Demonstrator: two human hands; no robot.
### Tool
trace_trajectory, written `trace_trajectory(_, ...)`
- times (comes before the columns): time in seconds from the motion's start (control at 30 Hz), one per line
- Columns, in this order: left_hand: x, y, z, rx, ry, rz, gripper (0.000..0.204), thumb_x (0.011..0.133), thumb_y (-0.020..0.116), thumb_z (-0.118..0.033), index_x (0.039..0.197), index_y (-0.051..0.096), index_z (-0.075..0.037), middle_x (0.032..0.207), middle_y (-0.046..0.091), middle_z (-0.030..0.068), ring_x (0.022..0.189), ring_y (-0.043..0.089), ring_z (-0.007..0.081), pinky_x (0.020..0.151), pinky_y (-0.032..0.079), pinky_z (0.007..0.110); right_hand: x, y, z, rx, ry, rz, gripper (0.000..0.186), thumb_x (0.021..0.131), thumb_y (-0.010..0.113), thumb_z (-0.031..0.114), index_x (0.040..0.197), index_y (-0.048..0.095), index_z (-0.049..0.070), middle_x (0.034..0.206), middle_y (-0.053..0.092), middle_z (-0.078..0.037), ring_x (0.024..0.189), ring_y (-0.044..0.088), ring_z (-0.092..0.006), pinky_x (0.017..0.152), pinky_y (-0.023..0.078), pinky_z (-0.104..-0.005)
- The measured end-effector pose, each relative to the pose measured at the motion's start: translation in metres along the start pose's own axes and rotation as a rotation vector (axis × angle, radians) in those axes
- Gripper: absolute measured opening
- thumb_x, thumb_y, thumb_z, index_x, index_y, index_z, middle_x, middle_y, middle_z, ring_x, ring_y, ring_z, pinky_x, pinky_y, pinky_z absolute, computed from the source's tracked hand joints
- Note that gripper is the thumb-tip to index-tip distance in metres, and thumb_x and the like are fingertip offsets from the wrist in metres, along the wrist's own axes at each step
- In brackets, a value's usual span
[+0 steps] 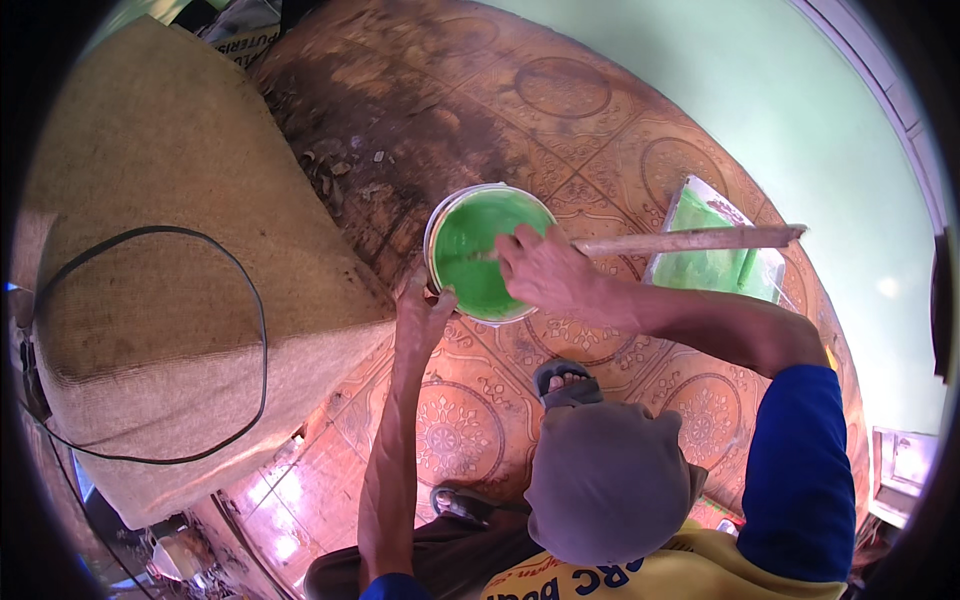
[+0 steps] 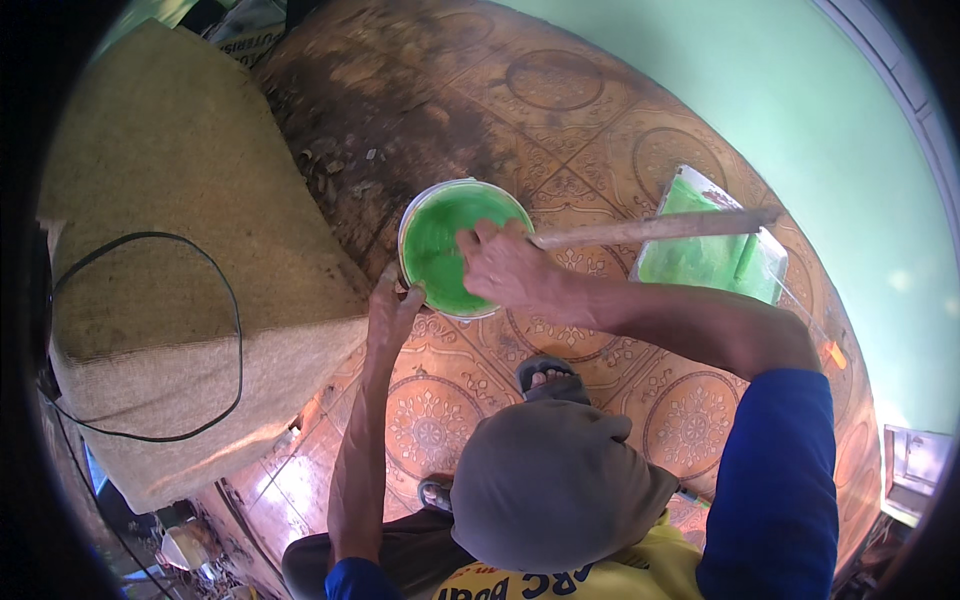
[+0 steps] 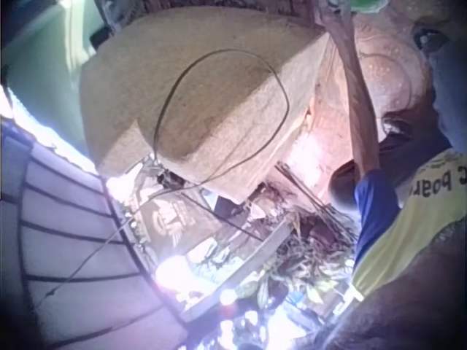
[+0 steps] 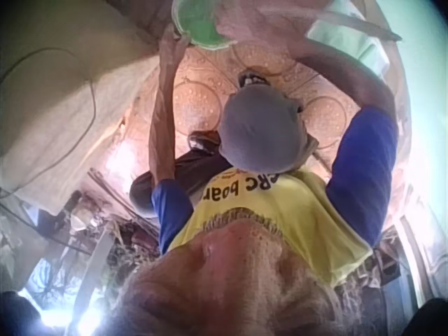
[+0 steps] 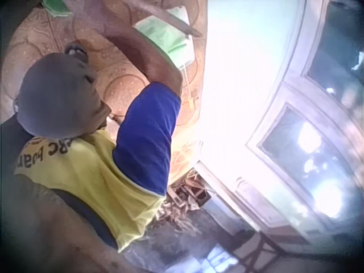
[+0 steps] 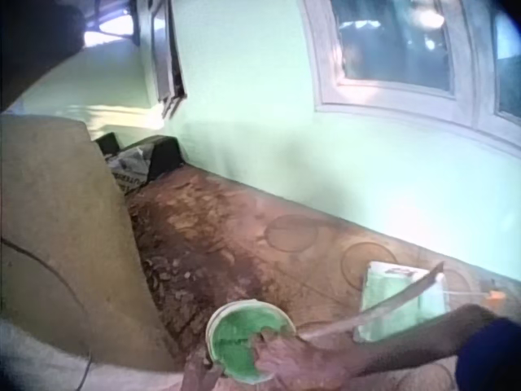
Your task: The person sits on a tiled floor and mixes green paint in a bucket using a wooden stick. They pour green paint from a smaller container into the bucket and continue stirring the mixture before pouring it into a paint tray.
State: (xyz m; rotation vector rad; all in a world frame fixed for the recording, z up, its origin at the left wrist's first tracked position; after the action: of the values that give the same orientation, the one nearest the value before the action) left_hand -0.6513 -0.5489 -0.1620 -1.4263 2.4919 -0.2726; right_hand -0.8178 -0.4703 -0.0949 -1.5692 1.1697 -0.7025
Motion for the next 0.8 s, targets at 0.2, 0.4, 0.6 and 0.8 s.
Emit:
trace_trajectory(0.2, -0.002, 0.001, 0.0, 0.02, -0.013, 0.011, 0.036, 0.091, 0.059, -0.002, 0.125, 0.053, 0.007, 0.103, 0.062, 0.0134, 0.086, 0.065, 0.017, 0.064, 0.061, 0.029, -0.025, 0.014, 0.0, 0.078, -0.046, -0.057, 0.021, 0.08, 0.069, 0.015, 0.095, 0.071, 0.001, 0.098, 0.057, -0.007, 0.093, 0.057, -0.0214, 0.054, 0.055, -0.0351)
trace_trajectory(0.4, 0.001, 0.008, -0.003, 0.044, -0.018, 0.013, 0.033, 0.09, 0.062, -0.002, 0.121, 0.055, 0.007, 0.102, 0.062, 0.0132, 0.082, 0.067, 0.0186, 0.062, 0.062, 0.03, -0.007, 0.01, -0.03, 0.002, 0.041, -0.126, 0.028, 0.078, 0.069, 0.01, 0.102, 0.069, -0.003, 0.101, 0.058, -0.011, 0.092, 0.059, -0.0233, 0.056, 0.056, -0.034)
trace_trajectory(0.6, 0.001, 0.011, -0.005, 0.196, 0.087, -0.038, 0.026, 0.087, 0.066, -0.007, 0.109, 0.06, 0.005, 0.094, 0.064, 0.0145, 0.07, 0.067, 0.0187, 0.064, 0.057, 0.034, -0.033, -0.002, -0.039, 0.071, 0.089, -0.168, 0.027, 0.073, 0.069, 0.005, 0.097, 0.068, -0.008, 0.096, 0.06, -0.014, 0.092, 0.061, -0.0255, 0.062, 0.057, -0.0346)
trace_trajectory(0.8, 0.0, 0.016, -0.018, 0.078, 0.069, -0.036, 0.029, 0.088, 0.064, -0.007, 0.114, 0.059, 0.005, 0.094, 0.062, 0.0134, 0.071, 0.069, 0.0203, 0.057, 0.062, 0.031, -0.057, 0.008, -0.042, 0.104, 0.093, -0.126, 0.024, 0.075, 0.067, 0.004, 0.096, 0.069, -0.006, 0.102, 0.058, -0.016, 0.096, 0.061, -0.0261, 0.063, 0.056, -0.035)
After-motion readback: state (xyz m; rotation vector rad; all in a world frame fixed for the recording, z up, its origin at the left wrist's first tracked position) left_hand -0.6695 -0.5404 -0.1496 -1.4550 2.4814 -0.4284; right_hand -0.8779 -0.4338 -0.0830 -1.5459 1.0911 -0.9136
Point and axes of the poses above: each hand's wrist, its own x-axis towards the middle knuckle, its own y-axis out of the palm, z = x × y, the point moved 5 cm from there along x, towards the middle knuckle
